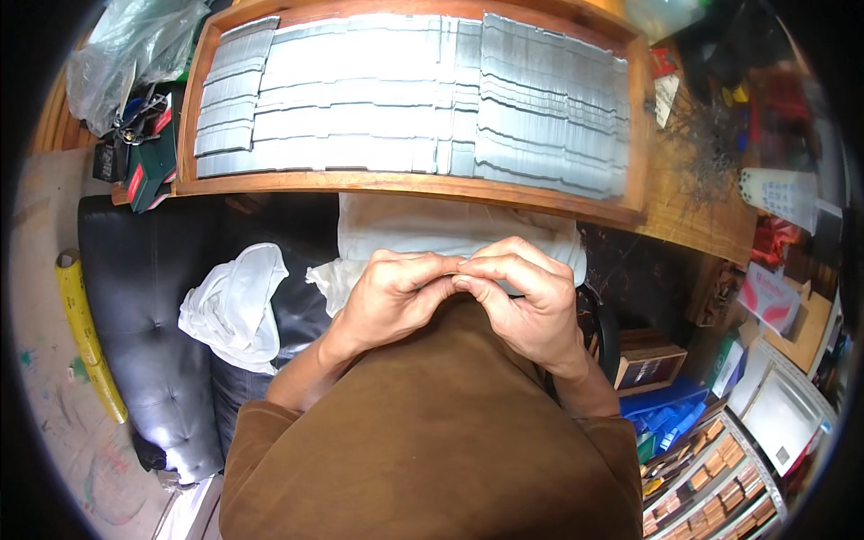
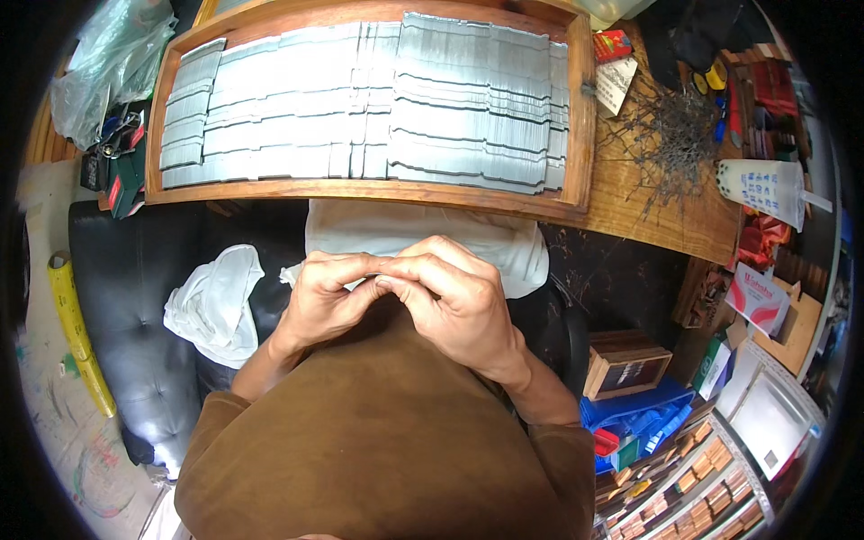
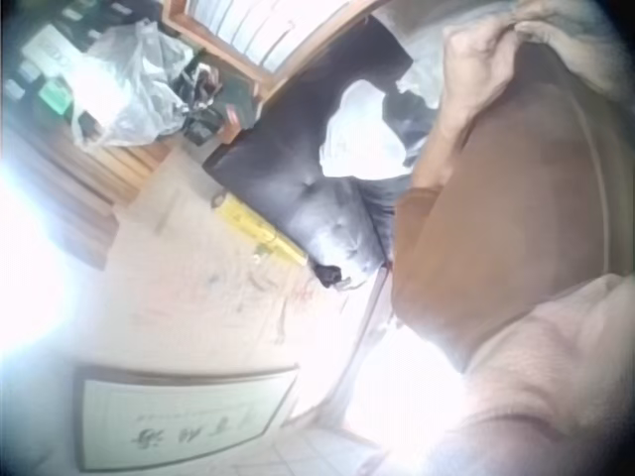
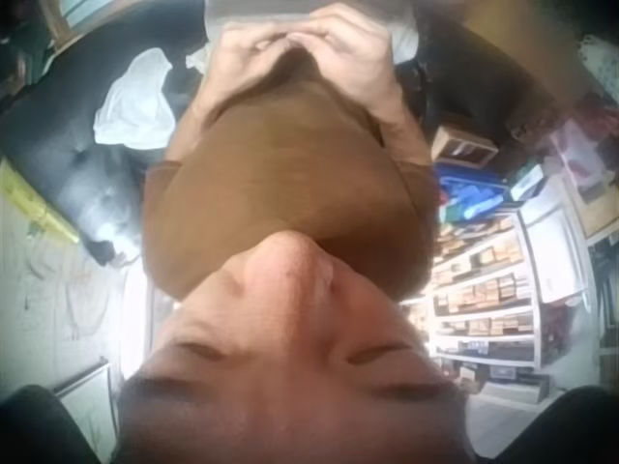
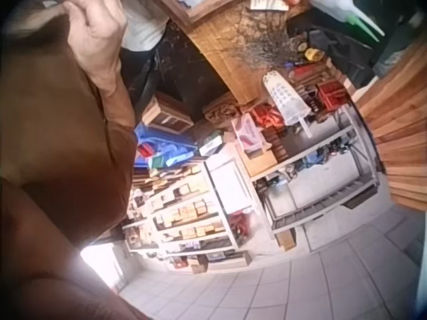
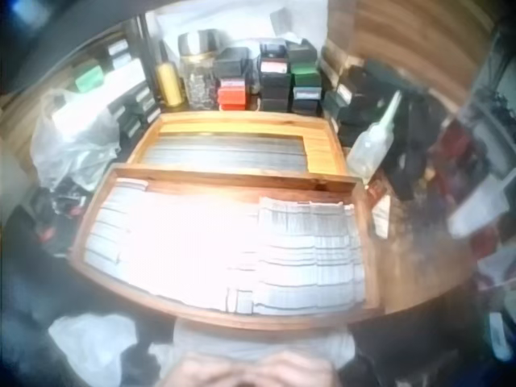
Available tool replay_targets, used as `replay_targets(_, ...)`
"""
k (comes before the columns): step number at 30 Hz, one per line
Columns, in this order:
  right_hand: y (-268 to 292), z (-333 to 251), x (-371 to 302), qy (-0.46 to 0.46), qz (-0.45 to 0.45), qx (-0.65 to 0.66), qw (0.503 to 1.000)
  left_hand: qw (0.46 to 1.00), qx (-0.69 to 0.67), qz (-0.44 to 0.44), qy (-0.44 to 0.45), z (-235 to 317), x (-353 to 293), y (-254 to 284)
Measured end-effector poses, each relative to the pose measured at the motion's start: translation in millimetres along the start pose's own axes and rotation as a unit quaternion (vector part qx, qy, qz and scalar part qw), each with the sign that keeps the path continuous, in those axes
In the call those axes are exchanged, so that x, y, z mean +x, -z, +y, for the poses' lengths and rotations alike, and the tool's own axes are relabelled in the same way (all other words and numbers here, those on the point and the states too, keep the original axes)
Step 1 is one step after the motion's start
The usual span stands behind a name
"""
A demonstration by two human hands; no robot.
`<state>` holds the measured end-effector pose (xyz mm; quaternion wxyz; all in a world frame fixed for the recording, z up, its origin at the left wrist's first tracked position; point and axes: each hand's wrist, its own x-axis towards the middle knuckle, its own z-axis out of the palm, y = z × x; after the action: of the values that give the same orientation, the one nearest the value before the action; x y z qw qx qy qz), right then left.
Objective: The person repeatedly picks up small metal strips from a wooden tray, bends them with their fingers, and places them back into the tray. The person handles the metal strips one at a time, performing a repetitive bending motion throughout the clip.
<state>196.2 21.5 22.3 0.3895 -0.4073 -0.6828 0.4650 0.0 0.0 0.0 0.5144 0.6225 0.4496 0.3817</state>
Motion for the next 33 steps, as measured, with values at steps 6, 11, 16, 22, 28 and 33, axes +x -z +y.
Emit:
replay_targets(6,-1,4,0,-0.023,0.008,0.018,1.000,1.000,0.004,0.000,-0.011,-6,2,-2)
replay_targets(11,-2,4,0,-0.022,0.008,0.023,0.999,1.000,0.000,0.001,-0.001,-4,0,-2)
replay_targets(16,-3,7,3,-0.082,0.001,0.044,0.996,0.995,-0.048,-0.011,0.091,-3,-1,-1)
replay_targets(22,-7,33,3,-0.338,0.023,0.310,0.888,0.885,-0.279,-0.100,0.359,-10,29,14)
replay_targets(28,-22,51,12,-0.327,0.076,0.364,0.869,0.906,-0.258,-0.093,0.322,-8,45,20)
replay_targets(33,-26,46,15,-0.305,0.072,0.321,0.894,0.911,-0.262,-0.085,0.307,-15,41,21)
